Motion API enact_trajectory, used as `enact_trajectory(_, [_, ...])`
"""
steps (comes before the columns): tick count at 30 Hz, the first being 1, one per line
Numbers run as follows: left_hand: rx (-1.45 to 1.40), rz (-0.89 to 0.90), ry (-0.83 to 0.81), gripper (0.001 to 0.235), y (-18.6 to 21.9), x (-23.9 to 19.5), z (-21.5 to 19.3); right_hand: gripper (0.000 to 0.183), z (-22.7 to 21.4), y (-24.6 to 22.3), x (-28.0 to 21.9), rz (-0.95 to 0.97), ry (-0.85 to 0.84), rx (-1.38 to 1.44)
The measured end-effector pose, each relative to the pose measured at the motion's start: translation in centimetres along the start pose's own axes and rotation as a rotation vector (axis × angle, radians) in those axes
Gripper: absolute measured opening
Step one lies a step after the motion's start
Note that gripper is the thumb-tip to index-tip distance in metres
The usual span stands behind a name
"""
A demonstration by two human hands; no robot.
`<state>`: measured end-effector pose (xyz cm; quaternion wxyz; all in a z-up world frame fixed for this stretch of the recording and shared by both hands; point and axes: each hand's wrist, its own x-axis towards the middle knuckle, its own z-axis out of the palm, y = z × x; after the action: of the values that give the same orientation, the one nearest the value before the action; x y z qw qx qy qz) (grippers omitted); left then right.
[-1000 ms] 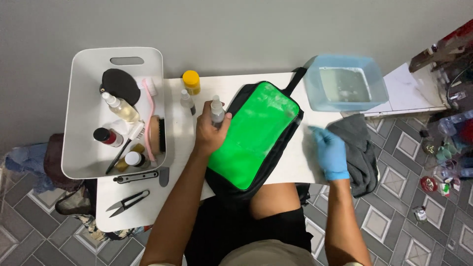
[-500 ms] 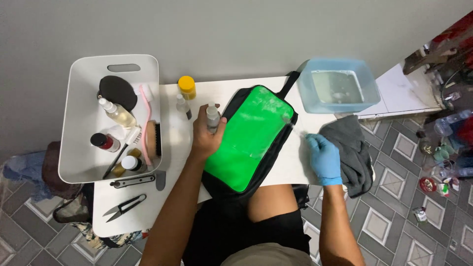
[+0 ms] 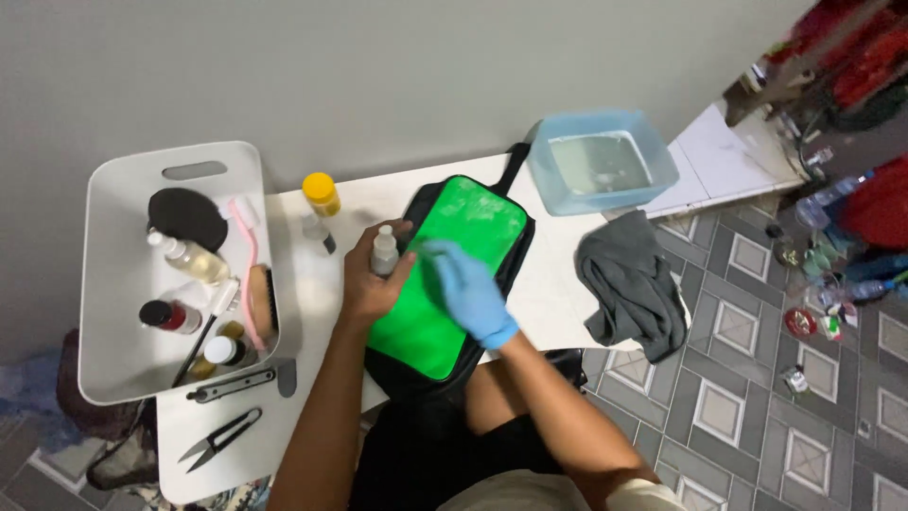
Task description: The person cleans a green bag by spraying a liquid from a white bottle onto its surface and scrubbing with a small metal tool. They repeatedly wipe the bag with a grey cloth and occasionally dip the tool into a blue container of water.
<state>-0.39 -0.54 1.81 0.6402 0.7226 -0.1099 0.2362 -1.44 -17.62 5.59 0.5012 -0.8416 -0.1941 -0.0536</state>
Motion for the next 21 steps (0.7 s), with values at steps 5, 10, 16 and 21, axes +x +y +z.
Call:
enact_trajectory(5, [-0.006, -0.075, 0.026, 0.03, -1.7, -0.3, -0.2, 0.029, -0.2, -0.1, -0.4, -0.034, -0.023, -0.127])
enact_trajectory(10, [0.081, -0.061, 0.127, 0.024, -2.6, -0.2, -0.5, 0.063, -9.1, 1.6, -2.8, 0.101, 0.242, -0.229])
enact_trajectory(16, [0.067, 0.054, 0.111, 0.021, -2.2, -0.2, -0.5, 0.066, -17.5, 16.9, -10.0, 0.192, 0.311, -0.867])
enact_trajectory(21, [0.087, 0.058, 0.066, 0.019, -2.8, -0.5, -0.4, 0.033, -14.4, 6.6, -7.6, 0.316, 0.334, -0.389])
